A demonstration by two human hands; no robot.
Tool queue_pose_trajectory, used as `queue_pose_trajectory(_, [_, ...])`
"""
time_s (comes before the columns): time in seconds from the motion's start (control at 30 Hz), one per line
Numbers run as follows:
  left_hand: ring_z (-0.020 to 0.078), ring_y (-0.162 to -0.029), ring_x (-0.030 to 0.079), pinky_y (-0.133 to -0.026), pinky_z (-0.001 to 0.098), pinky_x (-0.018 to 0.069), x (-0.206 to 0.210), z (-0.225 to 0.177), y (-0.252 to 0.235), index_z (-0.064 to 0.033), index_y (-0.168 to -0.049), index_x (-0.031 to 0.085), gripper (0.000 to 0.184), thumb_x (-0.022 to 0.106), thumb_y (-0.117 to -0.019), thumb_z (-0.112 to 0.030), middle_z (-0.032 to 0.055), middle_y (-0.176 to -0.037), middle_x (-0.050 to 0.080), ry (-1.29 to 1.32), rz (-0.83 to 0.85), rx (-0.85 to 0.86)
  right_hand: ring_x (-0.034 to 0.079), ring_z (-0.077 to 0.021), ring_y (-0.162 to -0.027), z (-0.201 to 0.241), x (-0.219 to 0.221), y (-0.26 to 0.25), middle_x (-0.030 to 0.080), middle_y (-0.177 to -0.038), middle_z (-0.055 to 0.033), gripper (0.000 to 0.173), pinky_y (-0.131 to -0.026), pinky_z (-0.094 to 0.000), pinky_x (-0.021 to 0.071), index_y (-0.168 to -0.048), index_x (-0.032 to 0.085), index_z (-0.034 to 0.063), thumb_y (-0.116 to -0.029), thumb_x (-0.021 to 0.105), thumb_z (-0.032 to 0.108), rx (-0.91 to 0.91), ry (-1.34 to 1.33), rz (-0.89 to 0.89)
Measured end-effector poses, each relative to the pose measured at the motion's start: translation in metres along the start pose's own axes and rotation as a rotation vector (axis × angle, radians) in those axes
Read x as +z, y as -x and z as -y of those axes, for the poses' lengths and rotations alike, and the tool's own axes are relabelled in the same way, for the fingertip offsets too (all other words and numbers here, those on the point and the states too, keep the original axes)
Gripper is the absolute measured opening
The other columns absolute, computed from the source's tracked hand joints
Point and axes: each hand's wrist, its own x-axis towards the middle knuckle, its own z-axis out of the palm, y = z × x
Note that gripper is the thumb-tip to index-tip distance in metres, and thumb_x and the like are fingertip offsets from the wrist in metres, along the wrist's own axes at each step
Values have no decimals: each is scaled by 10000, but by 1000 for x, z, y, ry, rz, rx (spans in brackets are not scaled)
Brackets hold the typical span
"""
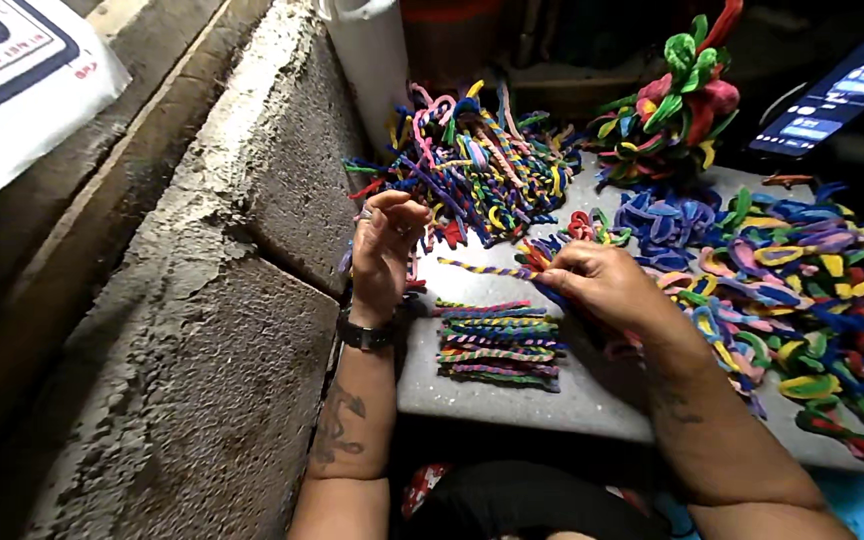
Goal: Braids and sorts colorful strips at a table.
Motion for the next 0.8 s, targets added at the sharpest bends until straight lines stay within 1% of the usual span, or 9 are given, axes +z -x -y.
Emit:
queue_pose_trajectory(0.13, [33,-921,665,-832,219,545,-1,-4,-1,-268,-1110,683,476,238,-1109,-436,-115,-972,701,-46,-173,-62,647,-212,-830,11,11,0,667,-885,-81,157,-764,-451,544,-877,756,59,-965,718,183,61,96,206])
queue_pose_trajectory(0.2, [28,-902,666,-826,214,547,-1,-5,-2,-257,-1079,674,528,176,-1115,-428,-117,-938,695,-25,-228,-111,667,-253,-890,11,14,-1,687,-920,-113,161,-826,-485,547,-924,774,52,-975,706,189,56,141,298])
queue_pose_trajectory(0.27, [27,-885,662,-819,214,547,-1,-5,-3,-243,-1062,665,543,161,-1116,-438,-113,-912,684,-9,-277,-137,674,-273,-945,10,13,-1,701,-961,-124,165,-874,-506,539,-997,790,70,-990,686,197,53,165,331])
queue_pose_trajectory(0.33, [20,-859,662,-805,209,548,0,-7,-5,-244,-1039,659,553,154,-1115,-455,-117,-880,677,-3,-327,-163,679,-283,-970,9,11,-2,708,-1000,-129,194,-886,-520,542,-1081,791,81,-1011,655,202,48,173,279])
queue_pose_trajectory(0.4, [13,-831,655,-791,205,544,1,-8,-7,-242,-1023,641,552,142,-1116,-460,-123,-853,663,-7,-389,-193,691,-303,-987,12,12,-8,725,-1037,-137,202,-891,-548,544,-1102,782,80,-1024,635,193,17,182,171])
queue_pose_trajectory(0.5, [23,-806,658,-779,213,550,0,-6,-13,-215,-1022,625,529,156,-1122,-436,-109,-831,661,19,-468,-224,701,-330,-932,29,19,-34,718,-1022,-164,200,-847,-565,558,-1085,760,41,-1026,617,167,-90,235,66])
queue_pose_trajectory(0.57, [50,-794,665,-780,244,563,-2,-1,-19,-185,-1006,618,496,183,-1129,-392,-82,-812,670,52,-513,-217,701,-376,-1001,46,27,-63,718,-1069,-208,225,-901,-593,544,-1121,742,10,-1032,589,149,-115,261,64])
queue_pose_trajectory(0.67, [64,-781,669,-773,253,566,-3,5,-20,-151,-1033,619,473,216,-1132,-378,-62,-810,669,55,-531,-230,668,-425,-1101,58,48,-114,696,-1155,-239,260,-942,-628,511,-1192,702,-4,-1039,557,148,-28,337,62])
queue_pose_trajectory(0.8, [68,-743,674,-748,252,574,-3,10,-23,-121,-1020,632,456,258,-1131,-356,-44,-788,682,71,-554,-269,655,-470,-1123,48,79,-156,679,-1201,-260,307,-885,-682,504,-1268,652,13,-1021,582,181,61,472,36])
